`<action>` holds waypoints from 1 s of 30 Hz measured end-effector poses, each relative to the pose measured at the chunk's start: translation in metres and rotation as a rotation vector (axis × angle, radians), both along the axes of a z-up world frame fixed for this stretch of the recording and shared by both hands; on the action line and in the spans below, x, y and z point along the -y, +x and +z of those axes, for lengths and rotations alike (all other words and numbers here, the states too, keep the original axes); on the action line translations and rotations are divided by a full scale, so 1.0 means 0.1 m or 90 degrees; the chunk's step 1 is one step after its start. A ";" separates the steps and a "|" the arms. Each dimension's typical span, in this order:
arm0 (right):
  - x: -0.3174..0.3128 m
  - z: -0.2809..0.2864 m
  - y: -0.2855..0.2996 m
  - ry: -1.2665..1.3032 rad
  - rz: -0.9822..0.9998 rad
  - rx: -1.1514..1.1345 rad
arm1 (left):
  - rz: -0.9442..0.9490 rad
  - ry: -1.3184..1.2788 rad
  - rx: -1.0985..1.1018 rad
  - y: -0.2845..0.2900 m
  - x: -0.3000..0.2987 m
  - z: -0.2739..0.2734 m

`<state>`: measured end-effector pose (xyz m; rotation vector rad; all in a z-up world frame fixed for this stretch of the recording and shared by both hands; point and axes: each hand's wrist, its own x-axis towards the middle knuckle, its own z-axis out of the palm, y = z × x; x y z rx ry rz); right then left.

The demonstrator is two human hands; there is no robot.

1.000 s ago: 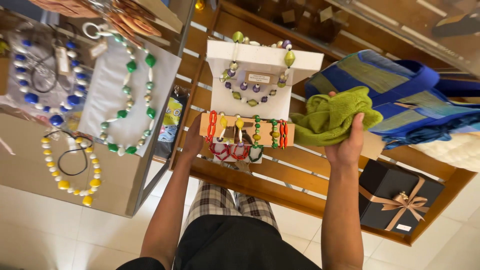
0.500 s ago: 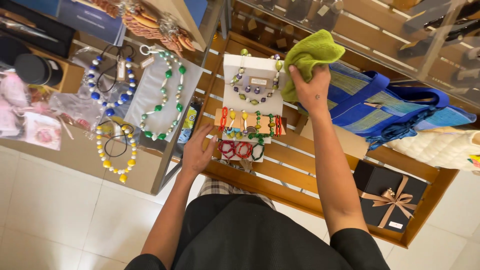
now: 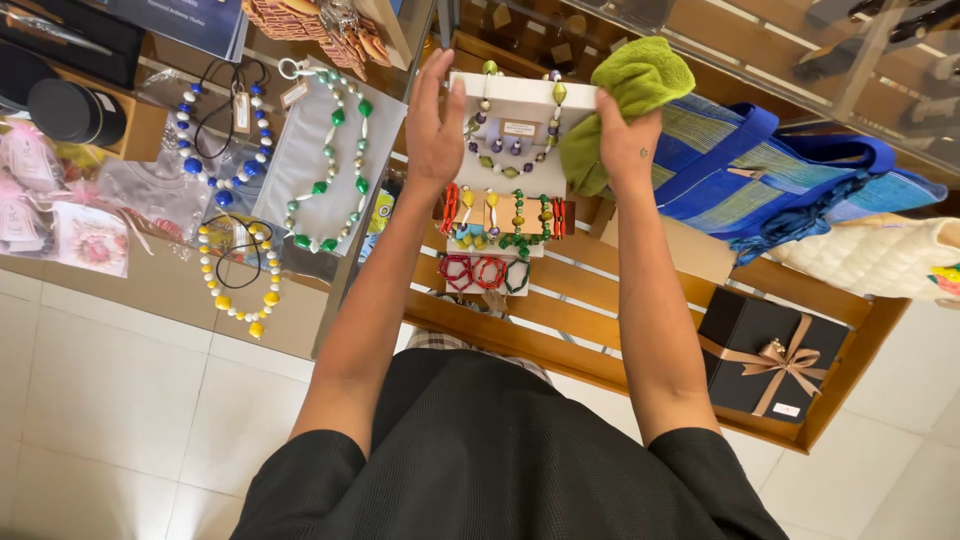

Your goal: Cleaning and dusting various merchandise and shelves in a retail environment.

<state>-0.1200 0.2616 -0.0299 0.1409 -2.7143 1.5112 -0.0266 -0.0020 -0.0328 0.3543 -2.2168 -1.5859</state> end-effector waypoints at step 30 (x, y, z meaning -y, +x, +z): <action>1.15 0.74 0.65 0.824 0.252 -0.291 | -0.043 0.198 0.094 -0.06 0.06 -0.39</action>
